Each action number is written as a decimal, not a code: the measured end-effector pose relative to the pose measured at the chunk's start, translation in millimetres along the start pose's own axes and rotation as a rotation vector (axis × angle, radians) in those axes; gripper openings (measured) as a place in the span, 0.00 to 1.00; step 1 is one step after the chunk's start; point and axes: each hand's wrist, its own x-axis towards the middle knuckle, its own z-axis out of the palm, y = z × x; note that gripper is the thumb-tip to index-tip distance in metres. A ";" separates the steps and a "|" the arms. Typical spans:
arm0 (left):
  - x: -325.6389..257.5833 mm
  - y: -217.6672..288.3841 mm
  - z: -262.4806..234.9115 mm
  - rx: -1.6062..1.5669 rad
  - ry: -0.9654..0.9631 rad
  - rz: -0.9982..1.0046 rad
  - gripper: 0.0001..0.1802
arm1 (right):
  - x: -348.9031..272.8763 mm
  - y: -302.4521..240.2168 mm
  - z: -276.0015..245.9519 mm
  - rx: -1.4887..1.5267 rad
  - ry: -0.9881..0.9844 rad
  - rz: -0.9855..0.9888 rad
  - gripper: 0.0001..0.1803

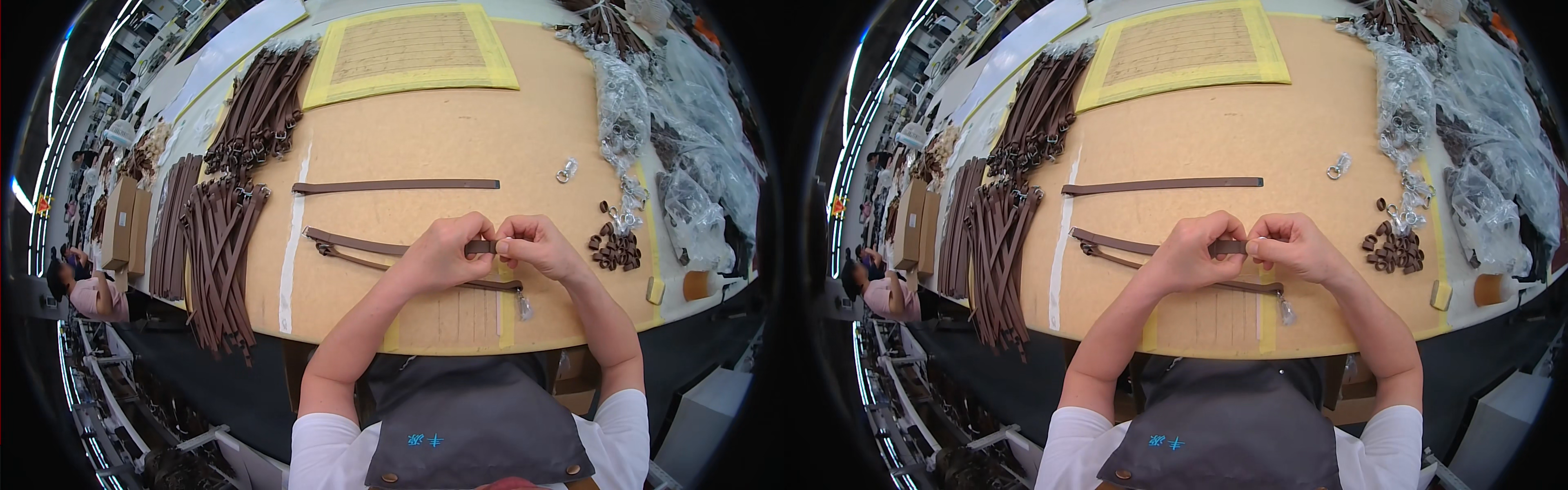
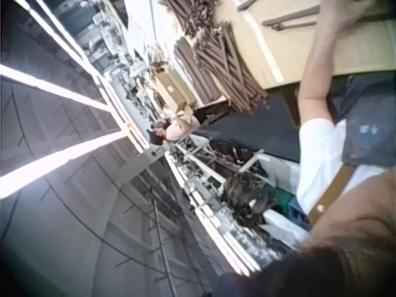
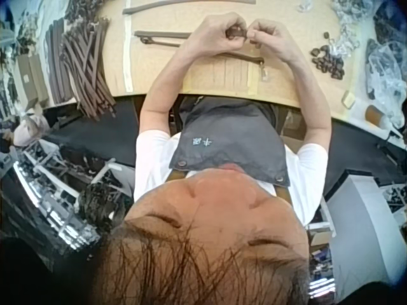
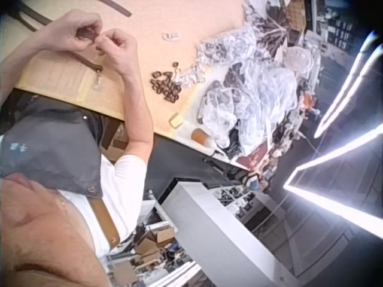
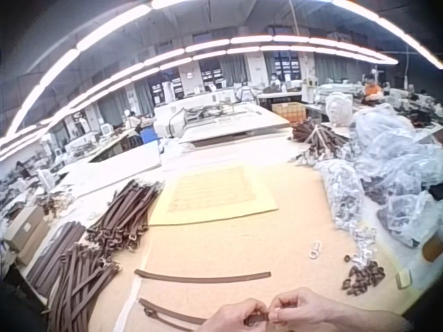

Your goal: Assemble metal buckles and loops onto leather straps on a workshop table.

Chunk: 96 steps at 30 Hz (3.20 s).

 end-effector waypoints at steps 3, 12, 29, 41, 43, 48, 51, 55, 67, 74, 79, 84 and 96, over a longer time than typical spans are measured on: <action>-0.2 0.1 0.4 -0.002 0.006 0.009 0.11 | -0.1 0.0 -0.3 0.001 0.000 0.004 0.09; -0.2 -1.3 1.6 0.015 -0.001 0.018 0.11 | -0.3 0.5 -1.2 -0.008 -0.002 0.012 0.09; -0.8 -9.9 2.3 0.001 -0.069 0.132 0.10 | 0.7 14.1 6.4 -0.108 0.042 -0.087 0.08; -2.9 -5.7 -1.1 0.104 -0.022 0.235 0.11 | -2.6 -4.8 -2.8 -0.051 -0.164 0.051 0.15; -2.6 -2.6 -1.8 0.072 -0.022 0.231 0.10 | -3.0 -2.4 -3.1 -0.032 -0.204 0.073 0.16; -3.1 -1.2 2.0 -0.041 -0.005 0.239 0.10 | -2.5 6.9 7.3 0.027 -0.188 -0.040 0.17; -3.2 6.5 -4.4 -0.139 -0.039 0.166 0.11 | -5.3 3.9 12.7 0.026 -0.149 -0.142 0.16; -4.9 7.3 -11.9 -0.302 -0.132 0.092 0.12 | -13.7 4.4 26.4 0.185 -0.144 -0.080 0.15; -12.1 12.1 -21.8 -0.538 -0.176 -0.036 0.13 | -16.7 8.5 18.2 0.152 -0.282 -0.099 0.15; -11.6 8.8 -21.5 -0.575 -0.155 -0.034 0.12 | -17.0 0.3 20.0 0.125 -0.274 -0.104 0.15; -6.9 4.7 -15.8 -0.635 -0.189 -0.094 0.11 | -19.1 8.1 23.8 -0.038 -0.118 -0.201 0.17; -3.6 -1.1 -13.6 -0.674 -0.266 -0.206 0.09 | -17.5 -1.2 14.1 -0.376 -0.058 -0.194 0.17; 20.7 -44.7 -18.2 0.548 0.149 0.107 0.16 | -51.1 -24.5 -140.6 -0.929 0.712 0.240 0.14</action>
